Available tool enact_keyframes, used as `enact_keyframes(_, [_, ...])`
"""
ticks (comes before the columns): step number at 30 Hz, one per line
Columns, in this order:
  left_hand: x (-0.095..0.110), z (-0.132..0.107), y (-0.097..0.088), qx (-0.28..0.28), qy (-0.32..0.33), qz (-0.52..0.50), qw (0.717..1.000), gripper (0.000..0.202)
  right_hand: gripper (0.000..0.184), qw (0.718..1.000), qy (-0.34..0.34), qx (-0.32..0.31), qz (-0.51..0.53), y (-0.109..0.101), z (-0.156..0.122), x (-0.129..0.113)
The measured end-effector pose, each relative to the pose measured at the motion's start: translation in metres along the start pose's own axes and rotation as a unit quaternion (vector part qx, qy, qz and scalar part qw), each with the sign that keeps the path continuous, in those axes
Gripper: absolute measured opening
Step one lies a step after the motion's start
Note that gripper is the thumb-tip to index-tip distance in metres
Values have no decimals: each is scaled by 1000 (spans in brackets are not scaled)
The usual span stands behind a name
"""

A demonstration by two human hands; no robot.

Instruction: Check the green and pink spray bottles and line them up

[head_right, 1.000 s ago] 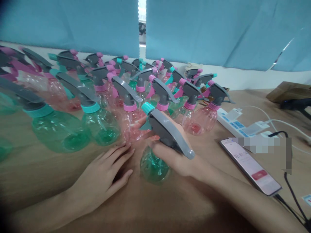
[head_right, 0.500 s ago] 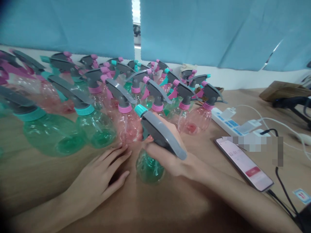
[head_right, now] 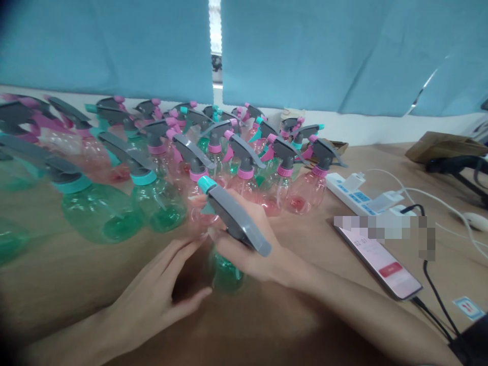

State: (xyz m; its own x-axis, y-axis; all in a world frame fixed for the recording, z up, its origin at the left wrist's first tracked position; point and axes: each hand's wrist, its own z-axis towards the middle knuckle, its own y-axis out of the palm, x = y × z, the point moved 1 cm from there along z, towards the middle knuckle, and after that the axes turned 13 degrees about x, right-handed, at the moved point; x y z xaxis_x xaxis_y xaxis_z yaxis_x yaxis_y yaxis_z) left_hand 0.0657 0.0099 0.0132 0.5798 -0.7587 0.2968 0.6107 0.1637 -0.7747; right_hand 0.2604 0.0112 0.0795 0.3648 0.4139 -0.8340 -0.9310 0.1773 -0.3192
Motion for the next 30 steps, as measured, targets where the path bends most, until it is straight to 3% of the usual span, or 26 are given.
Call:
enact_keyframes(5, [13, -1, -15, -3, -41, -52, 998, 70, 12, 997, 7, -53, 55, 15, -9, -2])
enact_keyframes(8, [19, -10, -30, 9, -47, -68, 997, 68, 13, 997, -35, -52, 49, 32, -13, -12])
enact_keyframes(10, [20, -20, -42, 30, -51, -61, 996, 67, 5, 995, -79, -29, 52, 48, -15, -24])
enact_keyframes(13, [18, -37, -61, 75, -60, -35, 995, 67, 11, 990, -122, -11, 70, 77, -17, -41])
enact_keyframes(17, [10, -61, -90, 123, -87, -4, 989, 51, 12, 982, -143, -45, 111, 122, -19, -57])
enact_keyframes(21, [-7, -83, -118, 156, -114, 67, 979, 42, 29, 970, -201, -100, 94, 153, -10, -70])
enact_keyframes(23, [-23, -92, -131, 150, -119, 93, 977, 37, 38, 955, -247, -160, 38, 156, 0, -78])
enact_keyframes(25, [-43, -98, -143, 192, -140, 126, 963, 46, 56, 941, -253, -222, -35, 152, 13, -85])
enact_keyframes(26, [-53, -100, -149, 208, -148, 138, 957, 50, 56, 934, -261, -237, -60, 148, 20, -89])
enact_keyframes(30, [-84, -97, -161, 218, -143, 210, 942, 60, 33, 931, -307, -137, -145, 135, 47, -105])
